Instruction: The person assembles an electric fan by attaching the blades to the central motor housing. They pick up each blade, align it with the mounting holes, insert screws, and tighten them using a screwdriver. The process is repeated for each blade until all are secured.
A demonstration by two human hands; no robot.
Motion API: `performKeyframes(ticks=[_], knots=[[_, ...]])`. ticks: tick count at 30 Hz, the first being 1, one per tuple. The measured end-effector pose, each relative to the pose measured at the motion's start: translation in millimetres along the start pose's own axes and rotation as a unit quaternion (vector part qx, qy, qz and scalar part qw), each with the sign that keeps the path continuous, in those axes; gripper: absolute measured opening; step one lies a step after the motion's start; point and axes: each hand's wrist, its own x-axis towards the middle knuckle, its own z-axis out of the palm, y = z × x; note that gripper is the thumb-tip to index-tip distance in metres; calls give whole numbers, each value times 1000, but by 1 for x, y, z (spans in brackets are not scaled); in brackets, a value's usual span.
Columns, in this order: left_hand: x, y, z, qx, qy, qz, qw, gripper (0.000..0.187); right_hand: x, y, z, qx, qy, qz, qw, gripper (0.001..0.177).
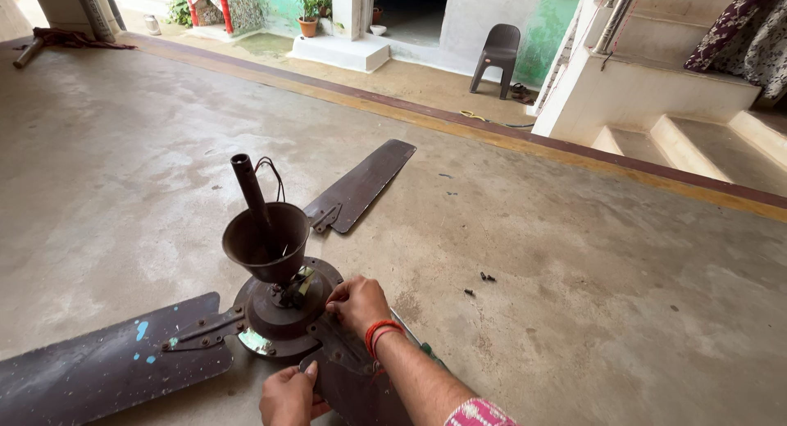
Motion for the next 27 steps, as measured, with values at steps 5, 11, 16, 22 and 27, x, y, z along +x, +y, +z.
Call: performKeyframes(ticks=[5,11,16,22,27], knots=[[14,-8,-1,-32,-2,-6,999,44,-5,0,-4,-4,-28,15,999,7],[40,-20,11,-44,-2,7,999,35,-9,-5,-7,1,-34,21,999,7],[48,-25,19,-56,19,-8,998,37,-8,-3,-5,-27,-32,31,999,7],[39,-22,17,-42,-5,15,999,36,-8,-2,-4,-146,9,-52,988,15],[30,-20,21,-55,3,3,998,34,-9,-7,-2,-181,27,-82,980,9]])
